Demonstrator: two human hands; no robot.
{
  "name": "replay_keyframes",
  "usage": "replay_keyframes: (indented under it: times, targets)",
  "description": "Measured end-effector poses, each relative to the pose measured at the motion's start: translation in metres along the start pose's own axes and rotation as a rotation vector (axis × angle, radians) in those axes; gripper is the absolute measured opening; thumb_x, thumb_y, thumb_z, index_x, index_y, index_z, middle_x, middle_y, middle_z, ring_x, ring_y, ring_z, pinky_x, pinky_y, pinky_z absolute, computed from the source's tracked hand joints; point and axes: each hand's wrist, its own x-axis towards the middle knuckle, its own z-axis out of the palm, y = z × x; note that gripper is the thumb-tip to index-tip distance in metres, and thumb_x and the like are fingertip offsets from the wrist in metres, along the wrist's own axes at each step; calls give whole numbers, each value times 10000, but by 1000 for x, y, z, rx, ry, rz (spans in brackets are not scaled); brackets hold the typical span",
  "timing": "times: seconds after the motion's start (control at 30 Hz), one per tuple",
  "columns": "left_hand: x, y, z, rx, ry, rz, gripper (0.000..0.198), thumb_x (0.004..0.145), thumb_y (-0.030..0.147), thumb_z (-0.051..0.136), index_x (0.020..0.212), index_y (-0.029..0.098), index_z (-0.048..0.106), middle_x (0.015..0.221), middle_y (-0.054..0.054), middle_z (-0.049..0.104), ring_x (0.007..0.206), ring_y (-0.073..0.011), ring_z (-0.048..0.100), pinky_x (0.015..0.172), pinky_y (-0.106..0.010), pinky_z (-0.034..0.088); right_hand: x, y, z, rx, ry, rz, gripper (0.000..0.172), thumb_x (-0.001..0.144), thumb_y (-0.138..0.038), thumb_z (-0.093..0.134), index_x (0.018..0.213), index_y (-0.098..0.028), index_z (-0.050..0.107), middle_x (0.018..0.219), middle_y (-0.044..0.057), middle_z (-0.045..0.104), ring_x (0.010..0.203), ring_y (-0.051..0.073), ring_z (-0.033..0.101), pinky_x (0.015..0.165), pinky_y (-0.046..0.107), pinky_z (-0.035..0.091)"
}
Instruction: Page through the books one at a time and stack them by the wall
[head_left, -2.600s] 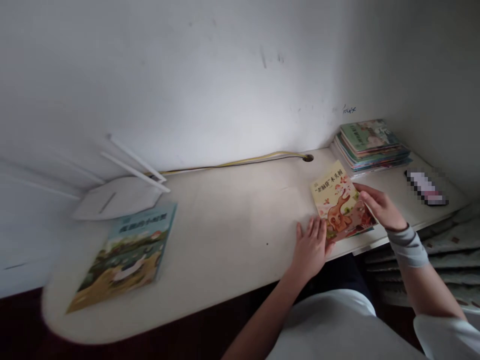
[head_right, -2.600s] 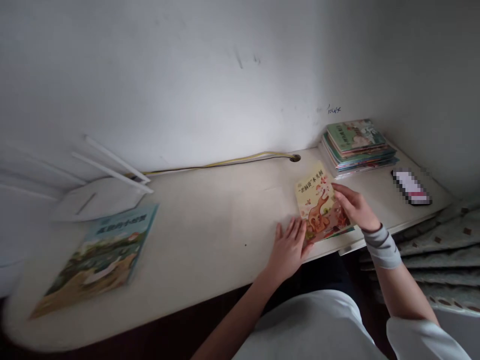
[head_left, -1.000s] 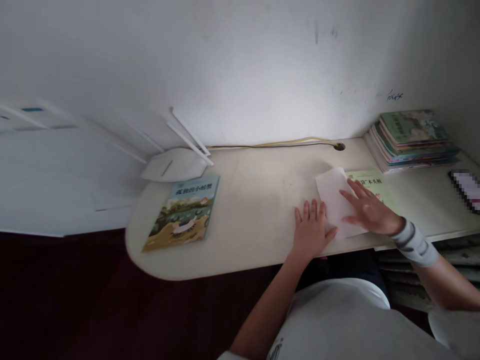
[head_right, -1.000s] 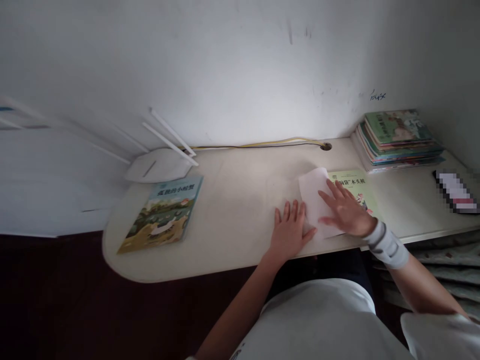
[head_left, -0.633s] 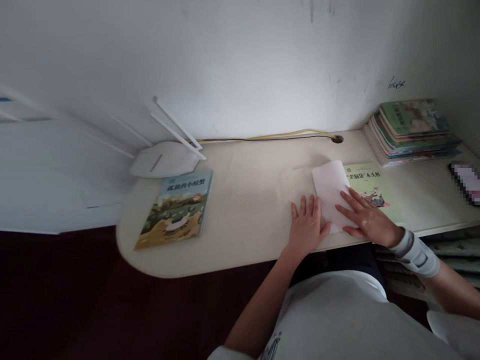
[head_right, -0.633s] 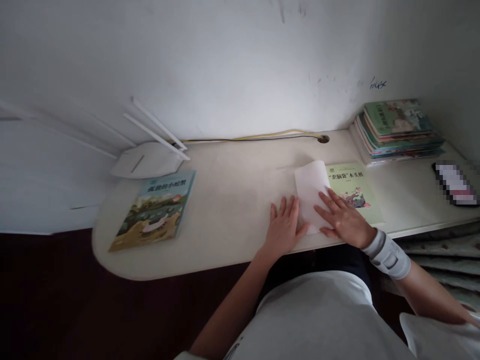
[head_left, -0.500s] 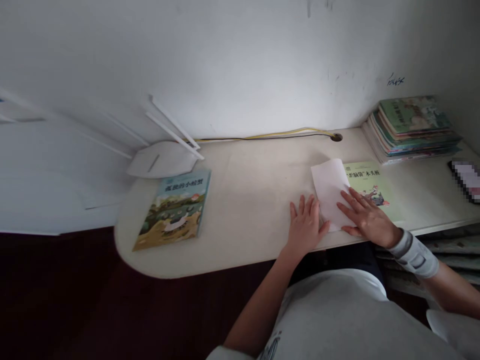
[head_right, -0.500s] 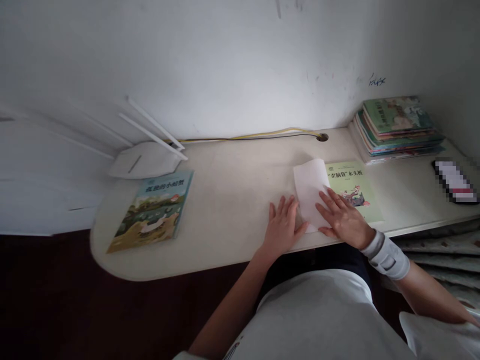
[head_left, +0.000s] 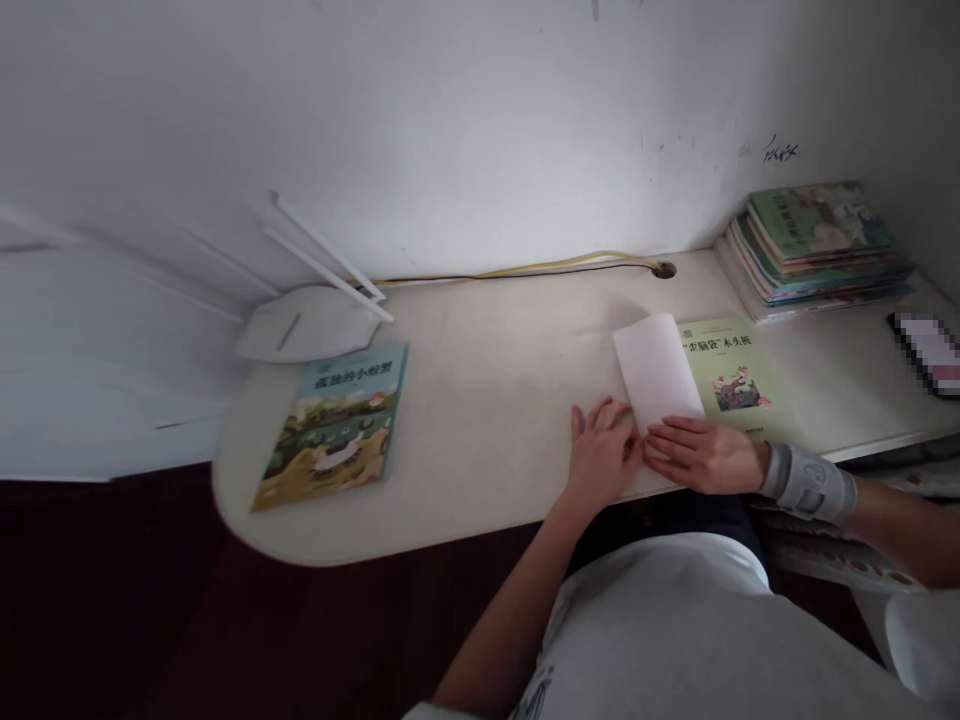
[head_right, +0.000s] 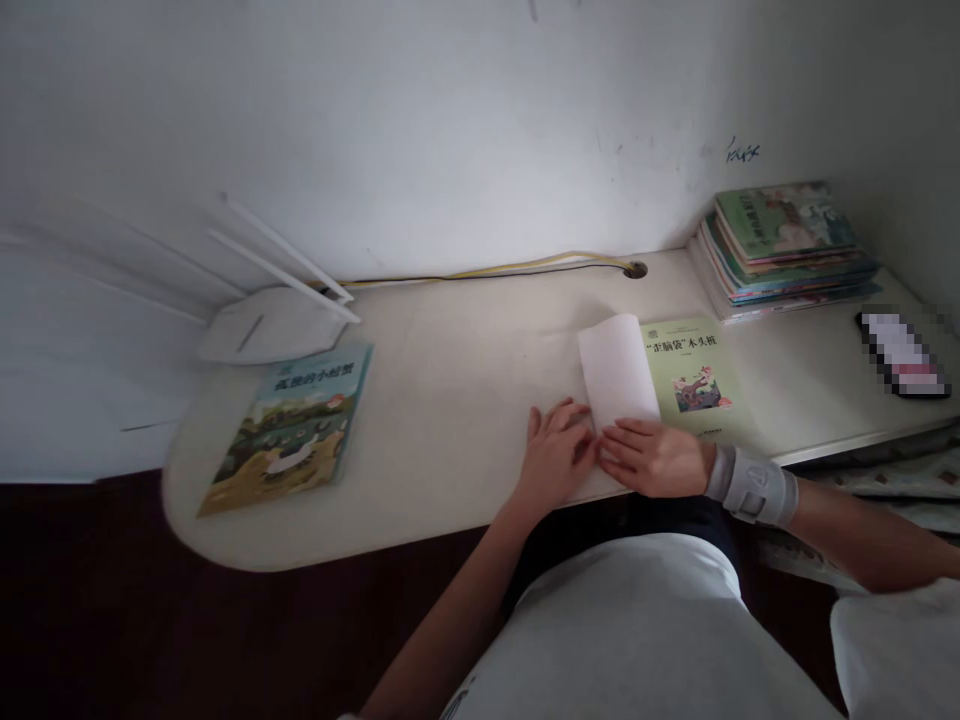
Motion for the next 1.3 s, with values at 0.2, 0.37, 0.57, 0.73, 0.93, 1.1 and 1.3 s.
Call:
replay_keyframes:
  times: [0.2,0.37,0.57,0.73,0.93,1.1,1.3]
  targets:
    - [3,3,-2,-27,-21,-47,171,803,224,492,673,202,602,1200,-42,570,1239,-252,406,1064,-596,162,0,-11,8,-110,111,82,314,870,-139,393,1072,-100,630,1159,132,626,1147,214,530,976,392,438]
    - [3,7,0,-58,25,-74,174,781,202,510,619,192,573,1174,-72,583,1201,-258,447,1056,-598,177,1,-18,12,-123,197,151,305,848,-110,425,1072,-62,627,1182,149,609,1155,237,520,966,391,452]
    - [5,12,-5,-45,70,-92,187,769,178,513,584,188,534,1189,-82,574,1210,-285,435,1034,-616,206,7,-20,12,-146,216,197,280,857,-125,430,1023,-53,644,1148,165,625,1128,250,540,942,392,470]
    - [8,10,-7,-90,67,-72,197,744,146,530,552,184,513,1179,-92,577,1171,-262,469,1035,-564,249,6,-23,13,-167,211,227,296,857,-118,417,1049,-57,633,1151,166,623,1118,242,545,934,400,463]
    - [8,5,2,-141,68,-89,162,742,168,541,581,189,542,1168,-77,581,1148,-250,488,1056,-565,206,4,-19,13,-210,176,192,287,870,-155,420,1024,-82,650,1134,136,637,1035,237,569,845,380,467]
    - [8,3,5,-164,67,-101,162,754,188,530,595,194,553,1161,-70,592,1162,-240,482,1063,-547,205,9,-19,11,-288,104,125,288,865,-152,431,1018,-36,644,1128,189,626,953,236,555,745,377,430]
    - [9,3,4,-172,63,-108,163,761,194,517,605,189,560,1175,-67,590,1195,-234,457,1071,-533,191,15,-22,9,-331,55,89,290,850,-126,427,985,-5,653,1070,209,643,915,249,527,670,365,384]
